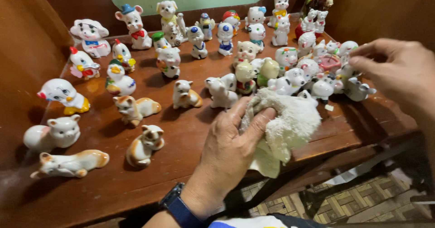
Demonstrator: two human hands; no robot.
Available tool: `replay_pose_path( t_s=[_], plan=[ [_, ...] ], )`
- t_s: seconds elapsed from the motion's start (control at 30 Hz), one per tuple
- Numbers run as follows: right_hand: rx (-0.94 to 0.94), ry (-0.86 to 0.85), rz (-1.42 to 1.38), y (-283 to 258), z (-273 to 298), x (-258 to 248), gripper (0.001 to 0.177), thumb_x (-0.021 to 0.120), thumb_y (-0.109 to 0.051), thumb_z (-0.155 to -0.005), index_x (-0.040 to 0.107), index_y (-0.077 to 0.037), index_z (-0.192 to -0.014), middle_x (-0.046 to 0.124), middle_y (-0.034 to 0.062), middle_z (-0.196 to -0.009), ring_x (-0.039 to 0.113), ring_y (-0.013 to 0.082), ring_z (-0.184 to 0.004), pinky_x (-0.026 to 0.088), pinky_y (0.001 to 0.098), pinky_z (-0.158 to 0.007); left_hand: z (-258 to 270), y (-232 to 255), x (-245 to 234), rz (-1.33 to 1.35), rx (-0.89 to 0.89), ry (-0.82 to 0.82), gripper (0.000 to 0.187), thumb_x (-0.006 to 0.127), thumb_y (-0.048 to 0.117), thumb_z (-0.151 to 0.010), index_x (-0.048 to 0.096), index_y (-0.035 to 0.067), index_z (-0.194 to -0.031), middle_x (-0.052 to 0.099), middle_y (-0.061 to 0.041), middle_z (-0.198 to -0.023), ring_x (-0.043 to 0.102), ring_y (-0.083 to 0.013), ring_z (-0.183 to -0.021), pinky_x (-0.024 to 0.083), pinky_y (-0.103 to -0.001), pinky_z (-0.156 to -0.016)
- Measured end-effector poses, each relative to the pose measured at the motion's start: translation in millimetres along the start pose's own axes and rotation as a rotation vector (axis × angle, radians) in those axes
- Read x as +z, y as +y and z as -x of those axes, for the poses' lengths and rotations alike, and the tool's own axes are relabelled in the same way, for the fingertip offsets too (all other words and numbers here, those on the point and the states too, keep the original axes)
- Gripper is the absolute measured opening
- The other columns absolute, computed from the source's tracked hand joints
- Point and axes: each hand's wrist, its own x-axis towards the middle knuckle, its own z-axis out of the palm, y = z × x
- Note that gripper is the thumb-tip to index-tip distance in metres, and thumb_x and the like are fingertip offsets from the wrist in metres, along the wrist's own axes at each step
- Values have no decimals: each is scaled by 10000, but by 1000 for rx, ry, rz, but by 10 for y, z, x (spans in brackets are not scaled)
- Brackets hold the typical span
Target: The person wipes multiple small ceramic animal figurines on a wooden table using a white cloth. They pick up each figurine, wipe it, and place it back among the others.
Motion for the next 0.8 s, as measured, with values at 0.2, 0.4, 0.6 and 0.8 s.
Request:
replay_pose_path(
  t_s=[0.2,0.4,0.6,0.8],
  plan=[
    [119,-229,-70,80,48,-35,401,766,-293,-956,757,-54,-1278,775,196,-972,693,247,-785,520,383,-646,-94,111,37,415,-475,21,264,635,260,-1001,700,52,-1149,799,-47,-985,746,-117,-883,591,-292,-781],
    [94,-211,53,8,200,-141,428,786,-261,-890,729,-92,-1279,789,149,-977,745,216,-863,569,363,-744,-22,68,65,293,-644,159,271,598,272,-1003,703,79,-1162,801,-55,-952,730,-133,-843,577,-291,-735],
    [-195,-45,-442,149,197,-147,274,731,-158,-1003,696,26,-1203,749,138,-1087,697,144,-918,552,289,-807,119,-112,69,425,-528,406,407,453,347,-1111,625,24,-1287,712,-100,-1239,677,-134,-1160,524,-255,-1034],
    [-179,5,-532,-368,378,-291,289,703,-190,-1001,659,1,-1212,735,103,-1048,701,136,-853,567,273,-723,98,-201,48,774,-561,656,364,521,292,-1101,651,-5,-1266,700,-57,-1129,643,-143,-988,547,-307,-873]
  ],
)
